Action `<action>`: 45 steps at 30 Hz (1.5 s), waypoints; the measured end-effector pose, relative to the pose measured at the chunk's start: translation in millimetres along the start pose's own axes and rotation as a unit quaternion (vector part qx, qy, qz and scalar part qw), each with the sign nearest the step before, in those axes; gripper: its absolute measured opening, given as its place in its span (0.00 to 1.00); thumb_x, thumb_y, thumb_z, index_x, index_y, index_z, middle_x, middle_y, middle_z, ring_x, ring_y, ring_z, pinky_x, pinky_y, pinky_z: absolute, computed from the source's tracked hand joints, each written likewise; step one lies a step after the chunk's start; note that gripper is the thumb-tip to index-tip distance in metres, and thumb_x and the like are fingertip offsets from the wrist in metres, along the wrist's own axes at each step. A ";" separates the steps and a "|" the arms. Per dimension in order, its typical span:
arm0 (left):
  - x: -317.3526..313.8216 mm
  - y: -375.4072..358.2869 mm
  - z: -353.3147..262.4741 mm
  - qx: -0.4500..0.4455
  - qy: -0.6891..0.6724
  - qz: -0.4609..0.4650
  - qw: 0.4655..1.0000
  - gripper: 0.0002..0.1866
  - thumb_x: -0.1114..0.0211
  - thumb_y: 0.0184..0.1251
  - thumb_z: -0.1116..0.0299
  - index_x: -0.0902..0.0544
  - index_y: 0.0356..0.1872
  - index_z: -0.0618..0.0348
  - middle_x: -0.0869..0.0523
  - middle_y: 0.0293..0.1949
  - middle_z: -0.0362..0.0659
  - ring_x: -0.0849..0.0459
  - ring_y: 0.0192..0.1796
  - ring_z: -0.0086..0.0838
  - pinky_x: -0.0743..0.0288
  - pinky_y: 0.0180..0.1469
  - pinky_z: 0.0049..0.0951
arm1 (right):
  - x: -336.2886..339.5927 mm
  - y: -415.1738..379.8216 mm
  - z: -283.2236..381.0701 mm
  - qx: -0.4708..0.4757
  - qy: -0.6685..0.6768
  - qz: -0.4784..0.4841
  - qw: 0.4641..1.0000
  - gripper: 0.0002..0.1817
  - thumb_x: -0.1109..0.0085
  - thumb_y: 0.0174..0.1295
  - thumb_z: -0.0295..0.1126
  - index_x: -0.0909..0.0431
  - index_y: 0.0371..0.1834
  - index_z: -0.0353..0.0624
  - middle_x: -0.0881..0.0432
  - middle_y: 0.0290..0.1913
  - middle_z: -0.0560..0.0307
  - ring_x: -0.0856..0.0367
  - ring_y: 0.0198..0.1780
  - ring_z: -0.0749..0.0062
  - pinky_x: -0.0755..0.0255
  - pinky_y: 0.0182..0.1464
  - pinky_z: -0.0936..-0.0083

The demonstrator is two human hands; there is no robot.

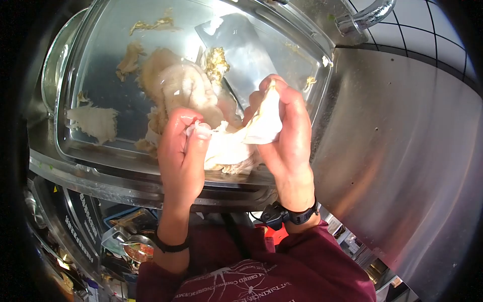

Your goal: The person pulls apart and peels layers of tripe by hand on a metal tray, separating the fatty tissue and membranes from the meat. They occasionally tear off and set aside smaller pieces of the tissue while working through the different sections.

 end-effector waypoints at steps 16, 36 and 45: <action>7.2 -9.0 16.6 0.170 -0.272 -0.063 0.945 0.08 0.46 0.73 0.67 0.23 0.37 0.61 0.26 0.30 0.33 0.30 0.32 0.15 0.33 0.36 0.17 | 25.8 4.8 -0.3 0.006 0.160 0.006 0.987 0.06 0.53 0.69 0.34 0.29 0.38 0.46 0.38 0.17 0.70 0.42 0.16 0.85 0.42 0.18 0.82; 35.0 -26.1 5.3 0.109 0.248 -0.010 0.962 0.12 0.36 0.64 0.67 0.23 0.46 0.59 0.23 0.30 0.43 0.22 0.33 0.30 0.28 0.37 0.29 | 56.4 5.8 44.6 0.192 -0.154 0.031 0.969 0.14 0.53 0.68 0.41 0.29 0.45 0.41 0.27 0.37 0.64 0.30 0.35 0.81 0.35 0.37 0.79; 30.8 -22.2 0.5 0.084 0.368 0.076 0.923 0.07 0.37 0.62 0.69 0.22 0.33 0.63 0.22 0.26 0.46 0.23 0.28 0.37 0.31 0.32 0.33 | 40.7 -25.0 34.8 0.099 -0.642 0.019 0.761 0.26 0.34 0.56 0.36 0.28 0.59 0.51 0.20 0.39 0.57 0.18 0.39 0.71 0.25 0.41 0.71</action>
Point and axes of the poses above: each hand's wrist, its own y-axis towards the middle knuckle, its own x-axis out of the back of the hand, z = x × y, the point moved 3 cm from there along y, towards the middle knuckle
